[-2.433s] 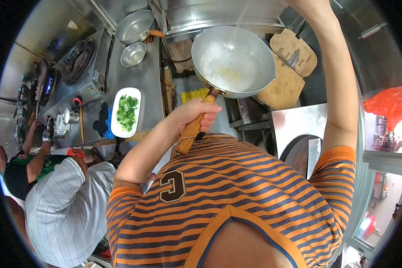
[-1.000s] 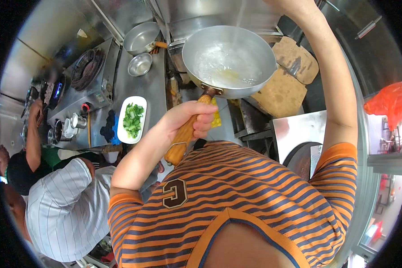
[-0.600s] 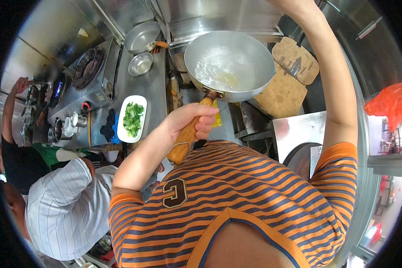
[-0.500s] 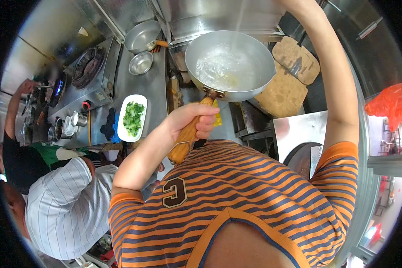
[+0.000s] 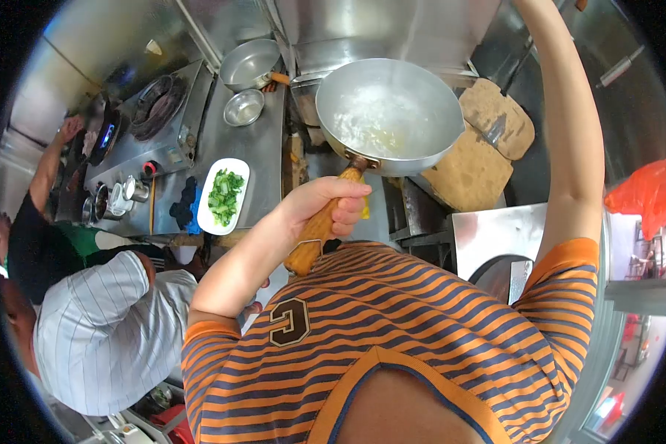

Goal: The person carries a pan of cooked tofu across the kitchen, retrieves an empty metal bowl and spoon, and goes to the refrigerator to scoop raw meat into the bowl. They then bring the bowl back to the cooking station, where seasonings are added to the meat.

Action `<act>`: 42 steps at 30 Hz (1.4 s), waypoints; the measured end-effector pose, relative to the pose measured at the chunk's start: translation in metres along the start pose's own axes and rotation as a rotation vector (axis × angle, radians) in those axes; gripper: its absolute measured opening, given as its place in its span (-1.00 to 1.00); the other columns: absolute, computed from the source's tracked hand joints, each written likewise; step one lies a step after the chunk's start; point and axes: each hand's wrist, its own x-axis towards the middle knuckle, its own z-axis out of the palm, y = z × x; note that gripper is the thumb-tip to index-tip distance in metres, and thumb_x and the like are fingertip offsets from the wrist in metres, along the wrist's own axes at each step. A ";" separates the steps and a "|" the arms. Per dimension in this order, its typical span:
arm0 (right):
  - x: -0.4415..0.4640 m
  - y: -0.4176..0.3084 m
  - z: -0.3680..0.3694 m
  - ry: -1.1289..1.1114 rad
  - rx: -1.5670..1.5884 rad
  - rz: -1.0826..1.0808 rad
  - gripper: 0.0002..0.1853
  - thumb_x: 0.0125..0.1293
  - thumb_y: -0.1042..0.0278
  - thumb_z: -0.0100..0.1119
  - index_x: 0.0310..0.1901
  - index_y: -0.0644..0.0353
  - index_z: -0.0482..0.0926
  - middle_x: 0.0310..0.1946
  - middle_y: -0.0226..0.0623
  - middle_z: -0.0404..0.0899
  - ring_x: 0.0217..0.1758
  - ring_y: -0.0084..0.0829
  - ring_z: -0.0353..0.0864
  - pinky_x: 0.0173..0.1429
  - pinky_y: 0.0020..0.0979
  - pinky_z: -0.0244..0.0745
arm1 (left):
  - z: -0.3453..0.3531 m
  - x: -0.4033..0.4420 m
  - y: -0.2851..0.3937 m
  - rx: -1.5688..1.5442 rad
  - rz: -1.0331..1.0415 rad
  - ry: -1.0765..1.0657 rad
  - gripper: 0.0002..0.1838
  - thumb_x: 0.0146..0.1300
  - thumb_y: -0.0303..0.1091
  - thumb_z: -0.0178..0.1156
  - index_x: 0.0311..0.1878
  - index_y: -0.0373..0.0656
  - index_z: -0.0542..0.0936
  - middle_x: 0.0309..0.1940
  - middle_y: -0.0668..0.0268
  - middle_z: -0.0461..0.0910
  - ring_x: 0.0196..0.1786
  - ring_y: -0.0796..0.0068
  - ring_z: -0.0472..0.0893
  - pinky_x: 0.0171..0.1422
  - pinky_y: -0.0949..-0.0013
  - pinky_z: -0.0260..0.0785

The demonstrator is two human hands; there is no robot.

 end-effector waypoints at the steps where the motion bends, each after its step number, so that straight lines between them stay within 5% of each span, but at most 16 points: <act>1: -0.001 -0.003 -0.002 -0.017 0.058 0.065 -0.87 0.01 0.51 0.03 -0.45 0.32 0.58 -0.63 -0.25 0.58 -0.48 -0.44 0.60 -0.31 -0.45 0.44 | -0.004 0.005 -0.001 -0.004 0.027 0.009 -0.69 0.19 -0.33 0.08 -0.65 -0.02 0.28 -0.76 0.51 0.24 -0.73 0.71 0.23 -0.66 0.58 0.05; 5: -0.004 -0.033 0.000 0.119 0.111 0.059 -0.85 0.00 0.56 0.06 -0.36 0.33 0.58 -0.58 -0.22 0.59 -0.45 -0.48 0.60 -0.26 -0.45 0.46 | 0.000 0.007 -0.009 0.074 0.090 0.011 -0.72 0.16 -0.35 0.09 -0.61 -0.01 0.26 -0.73 0.53 0.24 -0.70 0.72 0.21 -0.63 0.58 0.01; 6: 0.004 0.014 0.009 0.101 -0.099 -0.093 -0.83 0.10 0.54 0.00 -0.29 0.27 0.58 -0.57 -0.18 0.59 -0.42 -0.40 0.61 -0.23 -0.41 0.46 | 0.001 0.004 -0.011 0.067 0.132 -0.059 -0.75 0.16 -0.36 0.08 -0.57 -0.02 0.25 -0.73 0.54 0.22 -0.69 0.72 0.19 -0.61 0.58 0.00; 7: 0.003 0.056 0.028 0.000 0.088 -0.002 -0.64 0.25 0.31 0.01 0.07 0.21 0.41 -0.22 -0.25 0.54 -0.21 -0.45 0.51 -0.03 -0.49 0.36 | -0.004 0.009 -0.013 -0.021 0.111 -0.079 -0.77 0.18 -0.37 0.06 -0.54 -0.02 0.24 -0.73 0.54 0.21 -0.69 0.72 0.18 -0.61 0.57 -0.01; 9: -0.005 0.049 0.027 0.057 0.241 0.024 -0.56 0.27 0.28 -0.02 0.19 0.11 0.30 0.07 -0.23 0.40 0.08 -0.43 0.38 0.18 -0.46 0.18 | 0.004 0.008 -0.016 0.063 0.139 0.004 -0.63 0.21 -0.26 0.06 -0.70 0.01 0.24 -0.79 0.55 0.16 -0.74 0.74 0.15 -0.65 0.58 -0.04; 11: -0.009 0.039 0.023 0.406 0.143 -0.094 -0.65 0.25 0.24 0.03 0.01 0.25 0.45 -0.08 -0.24 0.51 0.00 -0.51 0.46 0.02 -0.49 0.36 | 0.001 0.008 -0.021 0.070 0.165 -0.010 -0.62 0.21 -0.26 0.06 -0.71 0.00 0.24 -0.79 0.54 0.15 -0.74 0.73 0.15 -0.66 0.58 -0.04; 15: -0.035 0.044 0.001 0.413 0.365 0.061 -0.61 0.29 0.27 -0.05 0.11 0.25 0.37 0.11 -0.24 0.37 0.21 -0.45 0.29 0.19 -0.43 0.21 | -0.003 -0.002 -0.037 0.017 0.207 -0.051 -0.65 0.22 -0.27 0.04 -0.68 -0.02 0.26 -0.79 0.54 0.16 -0.74 0.72 0.15 -0.66 0.59 -0.03; 26: -0.113 0.046 0.013 0.394 0.866 0.338 -0.68 0.32 0.39 -0.13 0.02 0.37 0.42 -0.08 -0.14 0.52 -0.27 -0.59 0.50 -0.21 -0.64 0.28 | -0.019 -0.085 -0.058 -0.368 0.437 0.166 -0.75 0.23 -0.36 0.00 -0.56 -0.05 0.26 -0.74 0.54 0.23 -0.74 0.75 0.21 -0.69 0.62 0.04; 30: -0.139 0.016 0.011 0.348 0.746 0.345 -0.69 0.31 0.40 -0.13 0.00 0.40 0.43 -0.17 -0.11 0.55 -0.33 -0.58 0.49 -0.23 -0.63 0.29 | -0.078 -0.115 -0.036 -0.372 0.559 0.218 -0.77 0.21 -0.38 0.02 -0.55 -0.05 0.26 -0.75 0.55 0.22 -0.75 0.75 0.22 -0.69 0.62 0.05; 35: -0.151 -0.031 0.031 0.107 0.695 0.456 -0.70 0.27 0.38 -0.05 -0.04 0.37 0.47 -0.32 -0.17 0.58 -0.42 -0.55 0.49 -0.33 -0.59 0.33 | -0.164 -0.150 0.053 -0.263 0.771 0.307 -0.73 0.15 -0.39 0.08 -0.61 -0.06 0.25 -0.78 0.52 0.20 -0.75 0.71 0.22 -0.70 0.60 0.05; 42: -0.156 -0.121 0.116 -0.167 0.878 0.913 -0.76 0.21 0.38 0.08 -0.14 0.33 0.53 -0.38 -0.22 0.59 -0.48 -0.56 0.53 -0.40 -0.60 0.37 | -0.293 -0.213 0.186 -0.223 0.898 0.298 -0.72 0.13 -0.38 0.11 -0.62 -0.05 0.26 -0.80 0.51 0.22 -0.77 0.71 0.21 -0.69 0.60 0.07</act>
